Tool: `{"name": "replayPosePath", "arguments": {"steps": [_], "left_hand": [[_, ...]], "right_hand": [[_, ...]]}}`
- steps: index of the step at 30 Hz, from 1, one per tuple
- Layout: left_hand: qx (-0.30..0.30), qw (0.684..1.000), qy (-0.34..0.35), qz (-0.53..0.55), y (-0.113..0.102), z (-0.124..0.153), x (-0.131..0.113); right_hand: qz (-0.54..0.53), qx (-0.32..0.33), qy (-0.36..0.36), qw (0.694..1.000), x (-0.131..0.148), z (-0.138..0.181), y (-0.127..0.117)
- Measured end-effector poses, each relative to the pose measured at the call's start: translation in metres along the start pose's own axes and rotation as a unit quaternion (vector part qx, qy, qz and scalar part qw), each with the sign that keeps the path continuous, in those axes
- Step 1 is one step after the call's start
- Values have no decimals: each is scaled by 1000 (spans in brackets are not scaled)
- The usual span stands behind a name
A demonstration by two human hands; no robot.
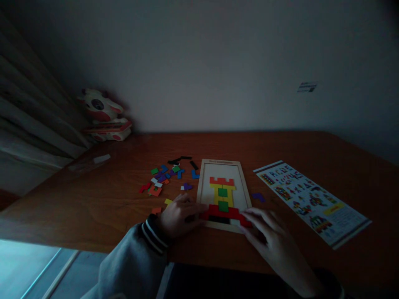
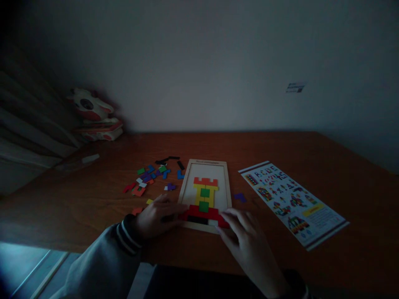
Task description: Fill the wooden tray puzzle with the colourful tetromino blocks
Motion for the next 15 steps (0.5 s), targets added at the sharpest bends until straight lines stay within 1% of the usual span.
{"name": "replayPosePath", "arguments": {"steps": [10,15], "left_hand": [[-12,999,41,5,-4,-2,-8],[-25,998,53,-3,-6,-2,-12]], "right_hand": [[-11,-14,-2,1000,6,-1,-6],[-20,-31,-22,999,12,-1,-12]]}}
Point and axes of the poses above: each hand's wrist, its own z-axis away from the middle knuckle, its own y-axis out of the palm, x = y × z, the point moved 9 cm from there along -z, towards the middle knuckle, and after that the axes turned 6 degrees about x, right-handed, at the moved point
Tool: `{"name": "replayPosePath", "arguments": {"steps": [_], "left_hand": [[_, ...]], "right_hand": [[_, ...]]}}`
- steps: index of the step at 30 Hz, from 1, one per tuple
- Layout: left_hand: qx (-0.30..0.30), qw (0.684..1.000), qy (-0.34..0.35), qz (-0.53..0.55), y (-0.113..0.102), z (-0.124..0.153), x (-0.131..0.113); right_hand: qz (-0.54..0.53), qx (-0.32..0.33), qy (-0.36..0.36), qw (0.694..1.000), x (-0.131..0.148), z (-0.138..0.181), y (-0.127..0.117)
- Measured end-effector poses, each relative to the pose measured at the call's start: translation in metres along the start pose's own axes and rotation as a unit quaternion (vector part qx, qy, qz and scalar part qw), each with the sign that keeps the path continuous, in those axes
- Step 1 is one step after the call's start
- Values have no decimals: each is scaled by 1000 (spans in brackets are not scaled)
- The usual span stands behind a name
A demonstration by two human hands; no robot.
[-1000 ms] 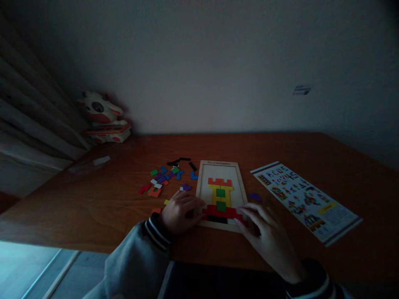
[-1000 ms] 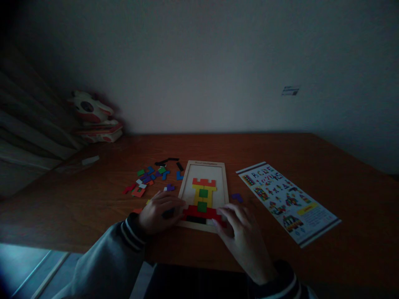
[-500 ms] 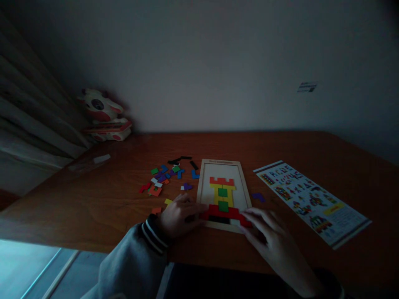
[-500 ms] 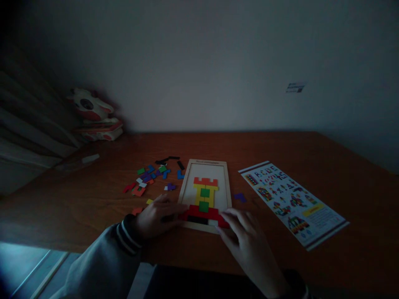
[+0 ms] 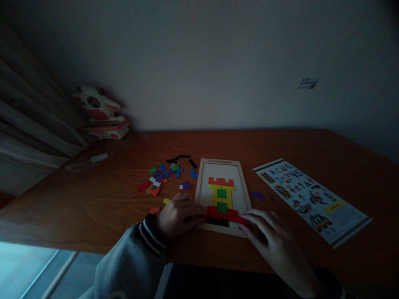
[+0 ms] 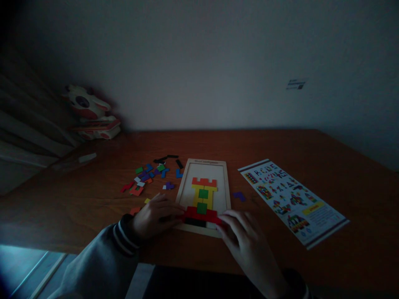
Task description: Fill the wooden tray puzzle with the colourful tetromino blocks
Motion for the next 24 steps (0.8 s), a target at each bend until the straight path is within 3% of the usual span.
{"name": "replayPosePath", "arguments": {"steps": [11,19,24], "left_hand": [[-13,999,32,15,-5,-1,-6],[-18,993,40,110,-3,0,-10],[-90,990,9,108,-29,5,-1]], "right_hand": [[-33,-1,-22,999,8,-2,-5],[-59,0,-42,997,13,3,-6],[-24,-49,-7,998,-1,7,-18]]}}
Point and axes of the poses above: each hand's wrist, its own z-axis away from the middle knuckle, its own y-axis out of the palm, x = y × z, the point moved 9 cm from there along -z, towards the middle knuckle, and after that the axes turned 6 degrees about x, right-handed, at the moved point
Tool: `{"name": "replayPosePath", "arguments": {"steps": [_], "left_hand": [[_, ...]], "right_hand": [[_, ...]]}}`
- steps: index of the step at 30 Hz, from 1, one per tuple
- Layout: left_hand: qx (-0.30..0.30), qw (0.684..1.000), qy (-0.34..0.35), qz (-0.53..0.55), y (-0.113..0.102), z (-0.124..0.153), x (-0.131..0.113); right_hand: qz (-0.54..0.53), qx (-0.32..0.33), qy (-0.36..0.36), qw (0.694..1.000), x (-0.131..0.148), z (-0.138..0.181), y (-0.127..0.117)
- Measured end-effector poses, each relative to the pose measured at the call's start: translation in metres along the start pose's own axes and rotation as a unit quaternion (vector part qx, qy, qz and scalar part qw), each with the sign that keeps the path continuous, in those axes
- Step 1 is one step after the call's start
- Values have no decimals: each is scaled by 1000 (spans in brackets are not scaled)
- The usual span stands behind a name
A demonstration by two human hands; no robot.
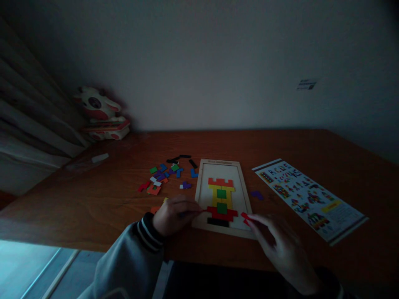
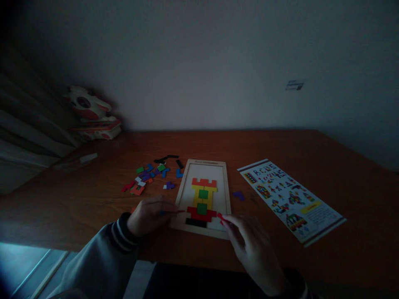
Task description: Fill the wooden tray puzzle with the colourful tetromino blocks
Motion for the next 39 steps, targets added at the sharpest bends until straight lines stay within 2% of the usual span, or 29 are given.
{"name": "replayPosePath", "arguments": {"steps": [4,8,10,13,16,19,23,24,26,32,39], "left_hand": [[-65,990,-111,-63,-42,23,29],[-44,965,-228,-123,-69,59,65],[-32,954,-252,-158,-76,71,75],[-27,948,-235,-210,-81,68,77],[-46,945,-204,-252,-79,45,78],[-3,952,-180,-249,-57,5,88],[58,929,-250,-267,-26,-48,120],[61,915,-287,-277,-22,-55,131],[56,903,-316,-285,-16,-68,145],[76,895,-342,-277,-9,-73,175],[49,897,-356,-256,-18,-64,176]], "right_hand": [[34,-41,75,996,-29,4,-14],[19,-7,131,991,-55,5,-7],[18,3,137,990,-61,4,-3],[26,6,140,990,-66,4,2],[30,8,153,988,-69,6,4],[34,7,155,987,-69,7,4],[27,3,165,986,-69,7,3],[23,2,170,985,-69,7,3],[17,0,181,983,-70,8,3],[-6,-12,187,982,-69,9,0],[-13,-45,173,984,-62,6,-9]]}}
Point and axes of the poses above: each hand's wrist, its own z-axis away from the middle knuckle, its own y-axis out of the palm, x = y × z, the point moved 9 cm from there along -z, towards the middle knuckle, and after that the axes turned 6 degrees about x, right-handed, at the moved point
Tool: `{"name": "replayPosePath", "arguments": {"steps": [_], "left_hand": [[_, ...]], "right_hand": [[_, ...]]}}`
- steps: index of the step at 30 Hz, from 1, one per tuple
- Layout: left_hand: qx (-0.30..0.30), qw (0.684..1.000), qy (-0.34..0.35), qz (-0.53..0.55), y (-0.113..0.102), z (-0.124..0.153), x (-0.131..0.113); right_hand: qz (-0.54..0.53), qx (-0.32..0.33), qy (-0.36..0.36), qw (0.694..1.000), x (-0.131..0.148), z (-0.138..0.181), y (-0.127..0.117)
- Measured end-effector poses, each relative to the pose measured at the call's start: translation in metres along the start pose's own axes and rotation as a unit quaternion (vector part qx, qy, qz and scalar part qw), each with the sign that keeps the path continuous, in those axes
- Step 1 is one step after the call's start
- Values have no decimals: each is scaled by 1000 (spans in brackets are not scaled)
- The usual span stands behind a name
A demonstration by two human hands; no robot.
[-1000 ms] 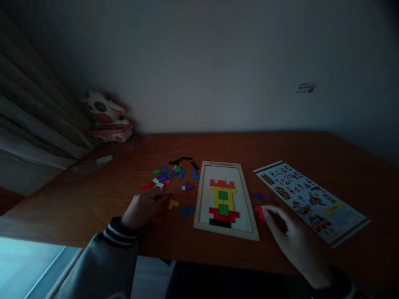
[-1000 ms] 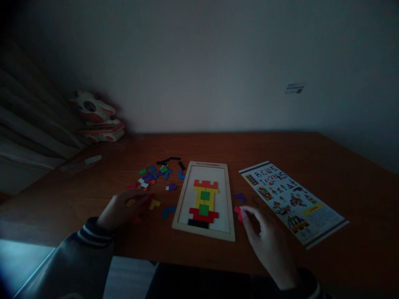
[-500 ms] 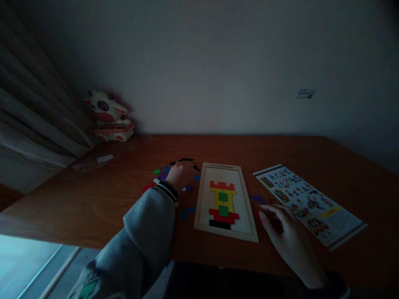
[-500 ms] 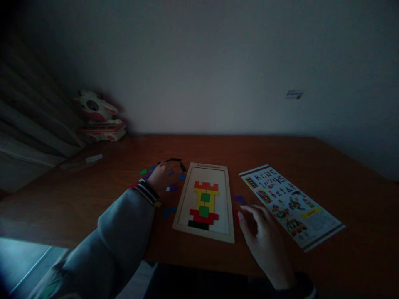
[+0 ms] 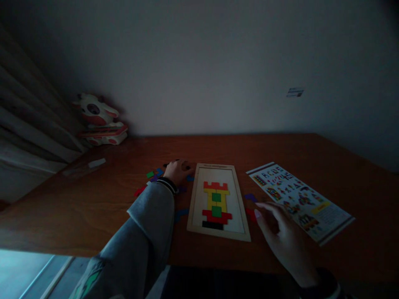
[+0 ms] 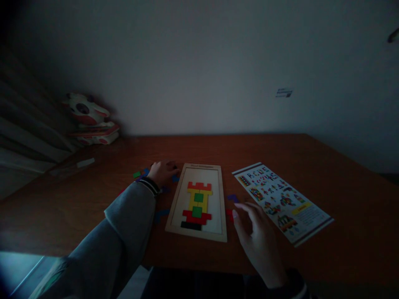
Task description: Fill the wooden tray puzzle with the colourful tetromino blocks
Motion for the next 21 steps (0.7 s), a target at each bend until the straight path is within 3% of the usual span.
{"name": "replayPosePath", "arguments": {"steps": [6,16,19,21], "left_hand": [[-10,997,75,30,0,5,-8],[-8,994,72,82,3,-2,-5],[-40,985,74,148,-11,6,-9],[-76,975,113,178,-30,21,-26]], "right_hand": [[-19,-7,-10,1000,5,0,-4],[-12,-18,-28,999,9,2,-7],[-31,-22,-19,999,6,2,-9],[-65,-15,6,998,2,2,-7]]}}
Point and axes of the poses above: each hand's wrist, its own z-axis away from the middle knuckle, its own y-axis out of the palm, x = y × z, the point moved 9 cm from there along -z, towards the middle knuckle, and after that the axes turned 6 degrees about x, right-handed, at the moved point
